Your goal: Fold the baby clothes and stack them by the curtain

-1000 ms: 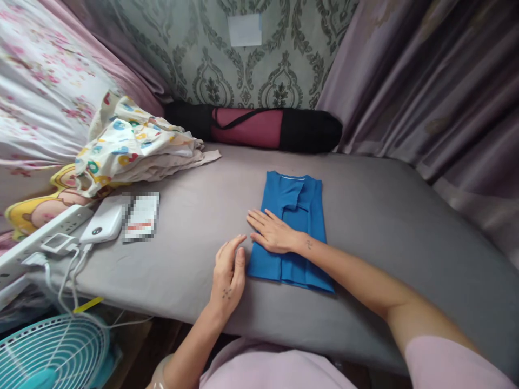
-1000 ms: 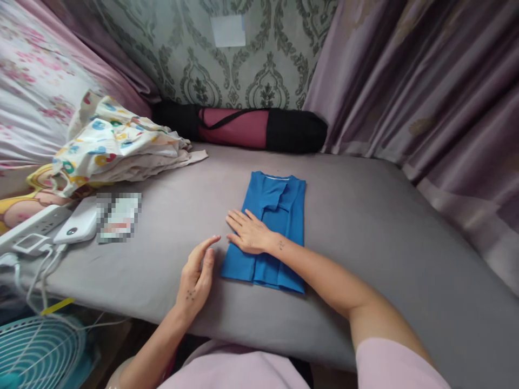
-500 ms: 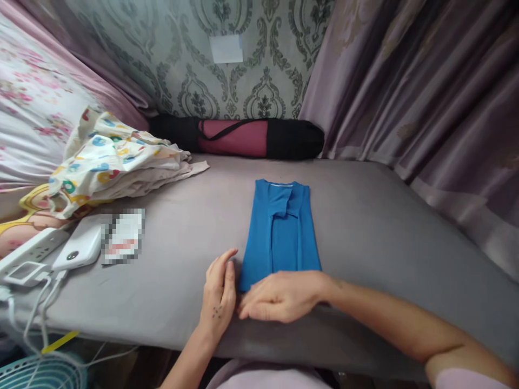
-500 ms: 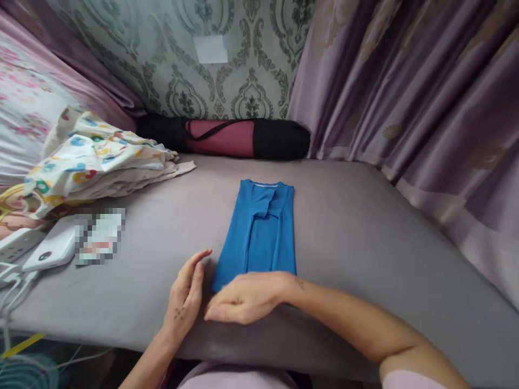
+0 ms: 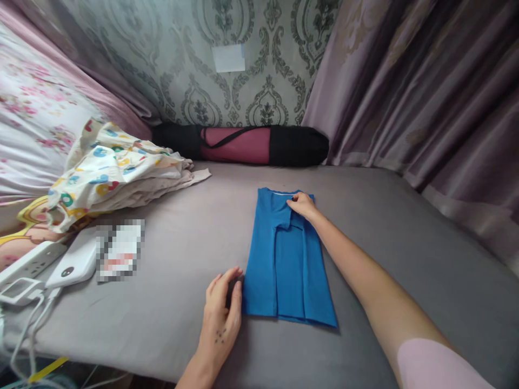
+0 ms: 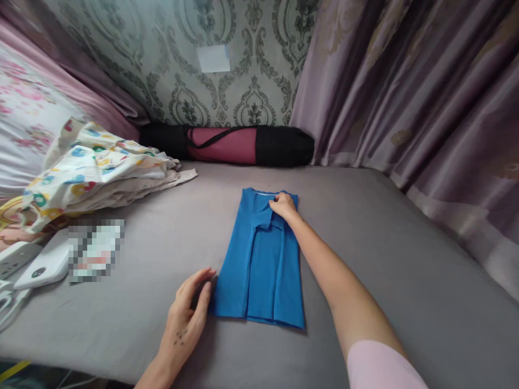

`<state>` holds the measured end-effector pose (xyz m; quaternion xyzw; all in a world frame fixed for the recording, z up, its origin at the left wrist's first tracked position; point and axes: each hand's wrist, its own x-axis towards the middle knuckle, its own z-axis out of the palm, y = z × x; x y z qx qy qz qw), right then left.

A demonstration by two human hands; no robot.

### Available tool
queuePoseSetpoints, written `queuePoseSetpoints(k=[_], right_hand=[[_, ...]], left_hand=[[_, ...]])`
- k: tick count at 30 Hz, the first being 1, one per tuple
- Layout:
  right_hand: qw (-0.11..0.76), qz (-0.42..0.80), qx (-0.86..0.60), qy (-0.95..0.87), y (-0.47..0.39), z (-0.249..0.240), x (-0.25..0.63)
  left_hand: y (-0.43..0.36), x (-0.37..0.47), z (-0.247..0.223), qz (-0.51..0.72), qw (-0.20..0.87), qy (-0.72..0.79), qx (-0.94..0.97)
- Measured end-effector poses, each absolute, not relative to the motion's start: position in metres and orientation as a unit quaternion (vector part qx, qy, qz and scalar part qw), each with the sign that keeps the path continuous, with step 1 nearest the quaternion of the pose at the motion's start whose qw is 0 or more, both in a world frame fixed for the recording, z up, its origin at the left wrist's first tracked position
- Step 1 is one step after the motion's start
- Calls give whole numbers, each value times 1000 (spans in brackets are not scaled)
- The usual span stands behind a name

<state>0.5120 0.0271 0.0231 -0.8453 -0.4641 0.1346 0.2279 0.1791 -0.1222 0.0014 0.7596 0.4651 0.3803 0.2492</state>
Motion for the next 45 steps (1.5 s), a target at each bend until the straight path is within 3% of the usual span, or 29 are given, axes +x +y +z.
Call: queuePoseSetpoints(k=[4, 7, 13, 17, 23, 28, 32, 37, 45], right_hand=[[356, 181, -826, -398, 30, 19, 502], [384, 185, -830, -360, 30, 15, 503], [216, 31, -870, -443, 10, 25, 501], [167, -61, -772, -610, 5, 28, 484], [56, 73, -697, -711, 18, 6, 476], [67, 128, -688, -711, 15, 12, 482], [111, 63, -689, -714, -1, 16, 489], [63, 78, -694, -713, -15, 7, 493], [68, 51, -627, -774, -33, 13, 461]], left_hand=[[-123, 180, 3, 372, 245, 463, 766], [-123, 180, 3, 370, 243, 466, 766], [-123, 180, 1, 374, 232, 458, 772], [-122, 180, 1, 373, 215, 450, 783], [-122, 178, 0, 362, 197, 445, 795], [-121, 178, 0, 366, 182, 422, 809], [-122, 178, 1, 364, 159, 398, 827], [-124, 181, 5, 313, 135, 315, 886], [-125, 181, 8, 255, 122, 271, 920]])
